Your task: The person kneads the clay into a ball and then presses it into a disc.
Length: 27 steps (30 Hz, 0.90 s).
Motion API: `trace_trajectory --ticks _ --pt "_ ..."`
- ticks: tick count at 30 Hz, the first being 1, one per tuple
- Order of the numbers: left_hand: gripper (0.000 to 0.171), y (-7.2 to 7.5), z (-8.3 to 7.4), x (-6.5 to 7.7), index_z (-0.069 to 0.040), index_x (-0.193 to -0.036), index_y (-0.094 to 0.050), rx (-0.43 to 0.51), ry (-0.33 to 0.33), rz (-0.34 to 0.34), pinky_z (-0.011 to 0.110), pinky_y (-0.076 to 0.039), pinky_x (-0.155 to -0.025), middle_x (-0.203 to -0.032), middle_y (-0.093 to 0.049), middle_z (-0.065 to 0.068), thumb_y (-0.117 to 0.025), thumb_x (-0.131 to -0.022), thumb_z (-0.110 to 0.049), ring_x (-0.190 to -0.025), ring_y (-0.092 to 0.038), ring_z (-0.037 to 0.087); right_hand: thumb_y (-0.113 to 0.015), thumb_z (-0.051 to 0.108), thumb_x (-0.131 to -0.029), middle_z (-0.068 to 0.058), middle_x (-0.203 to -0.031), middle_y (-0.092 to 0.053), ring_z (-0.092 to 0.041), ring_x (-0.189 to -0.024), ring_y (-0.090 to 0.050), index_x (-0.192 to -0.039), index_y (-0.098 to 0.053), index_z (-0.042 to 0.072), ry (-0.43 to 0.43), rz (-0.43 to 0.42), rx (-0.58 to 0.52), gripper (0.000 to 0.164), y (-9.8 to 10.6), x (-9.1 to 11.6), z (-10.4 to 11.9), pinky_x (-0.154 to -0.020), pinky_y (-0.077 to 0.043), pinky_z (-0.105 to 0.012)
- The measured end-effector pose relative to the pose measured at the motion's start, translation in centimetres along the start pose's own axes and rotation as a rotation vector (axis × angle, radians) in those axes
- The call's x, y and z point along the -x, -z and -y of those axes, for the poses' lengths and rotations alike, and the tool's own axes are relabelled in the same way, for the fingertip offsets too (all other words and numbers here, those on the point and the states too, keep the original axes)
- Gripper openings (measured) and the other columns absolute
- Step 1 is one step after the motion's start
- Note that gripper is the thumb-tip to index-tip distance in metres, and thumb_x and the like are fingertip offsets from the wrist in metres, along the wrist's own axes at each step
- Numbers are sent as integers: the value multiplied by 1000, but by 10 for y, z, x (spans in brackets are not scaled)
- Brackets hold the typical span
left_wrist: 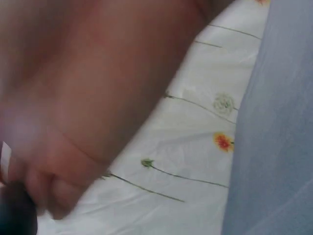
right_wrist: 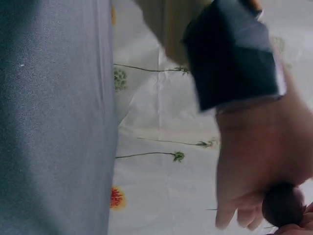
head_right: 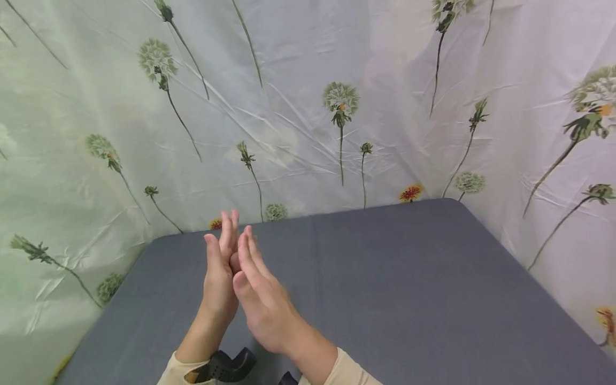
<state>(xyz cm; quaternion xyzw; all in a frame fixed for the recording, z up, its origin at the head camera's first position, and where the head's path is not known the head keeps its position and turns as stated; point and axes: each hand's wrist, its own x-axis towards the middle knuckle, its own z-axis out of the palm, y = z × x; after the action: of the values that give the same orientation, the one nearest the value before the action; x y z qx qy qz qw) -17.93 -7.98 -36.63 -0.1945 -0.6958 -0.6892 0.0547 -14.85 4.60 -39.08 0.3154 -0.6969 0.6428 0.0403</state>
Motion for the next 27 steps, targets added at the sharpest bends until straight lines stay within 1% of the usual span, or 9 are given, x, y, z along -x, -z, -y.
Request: trace_trajectory --ticks 3,8,12,16,18,19,20,23,27 --pt "71 -7 7 2 -33 -171 12 32 2 29 43 -13 -136 -181 3 -15 0 -110 -67 -168 -13 19 -12 44 -119 13 -181 6 -14 -168 9 -173 -3 22 31 -44 61 59 5 0 2 -133 -1 -64" --pt "59 -37 15 16 -24 -171 15 -77 -49 137 64 2 -132 -182 5 -6 1 -117 -44 -169 6 22 -9 41 -120 1 -182 -9 -24 -169 -6 -173 -12 11 61 -187 82 61 29 -2 -4 -136 -11 -37" --pt "56 -46 10 23 -22 -172 11 -153 -97 130 67 4 -131 -182 8 -6 0 -118 -35 -169 12 23 -6 42 -119 -3 -182 -9 -24 -169 -9 -173 -9 8 47 -169 -6 64 36 -6 -12 -126 -13 -10" --pt "60 -32 -2 17 -27 -173 7 -152 -117 40 67 7 -130 -181 8 -11 0 -117 -48 -168 12 17 -8 45 -119 -1 -182 -2 -21 -169 -2 -173 5 12 0 -89 -64 64 20 -8 -17 -135 -7 -33" --pt "63 -21 -7 13 -31 -172 7 -124 -119 -4 63 -2 -132 -181 5 -15 -1 -115 -56 -161 -25 15 -10 48 -118 4 -182 -1 -18 -169 -1 -172 10 17 -29 -61 -75 65 8 -6 -16 -135 -6 -50" --pt "64 -15 -9 11 -33 -172 7 -99 -117 -19 60 -4 -132 -180 3 -17 -2 -114 -59 -158 -28 10 -12 48 -118 6 -182 1 -17 -169 1 -172 11 20 -36 -47 -78 65 3 -5 -15 -134 -5 -57" --pt "65 -10 -10 8 -35 -172 8 -75 -106 -31 57 -7 -133 -180 1 -19 -3 -113 -62 -141 -47 10 -13 48 -119 7 -182 2 -17 -169 2 -172 12 22 -36 -34 -75 64 -2 -4 -13 -133 -4 -62" --pt "68 2 -10 3 -39 -170 11 0 -56 -20 52 -11 -134 -179 1 -23 -3 -110 -69 -136 -53 9 -17 43 -119 11 -181 6 -16 -169 5 -172 8 27 -7 -13 -37 60 -11 -1 -6 -132 -4 -67" --pt "73 0 -4 0 -36 -170 15 68 -1 55 54 -7 -136 -180 5 -20 0 -108 -72 -168 -12 16 -19 35 -120 13 -181 7 -14 -168 8 -173 1 28 45 -60 48 57 -8 2 4 -135 -3 -55"
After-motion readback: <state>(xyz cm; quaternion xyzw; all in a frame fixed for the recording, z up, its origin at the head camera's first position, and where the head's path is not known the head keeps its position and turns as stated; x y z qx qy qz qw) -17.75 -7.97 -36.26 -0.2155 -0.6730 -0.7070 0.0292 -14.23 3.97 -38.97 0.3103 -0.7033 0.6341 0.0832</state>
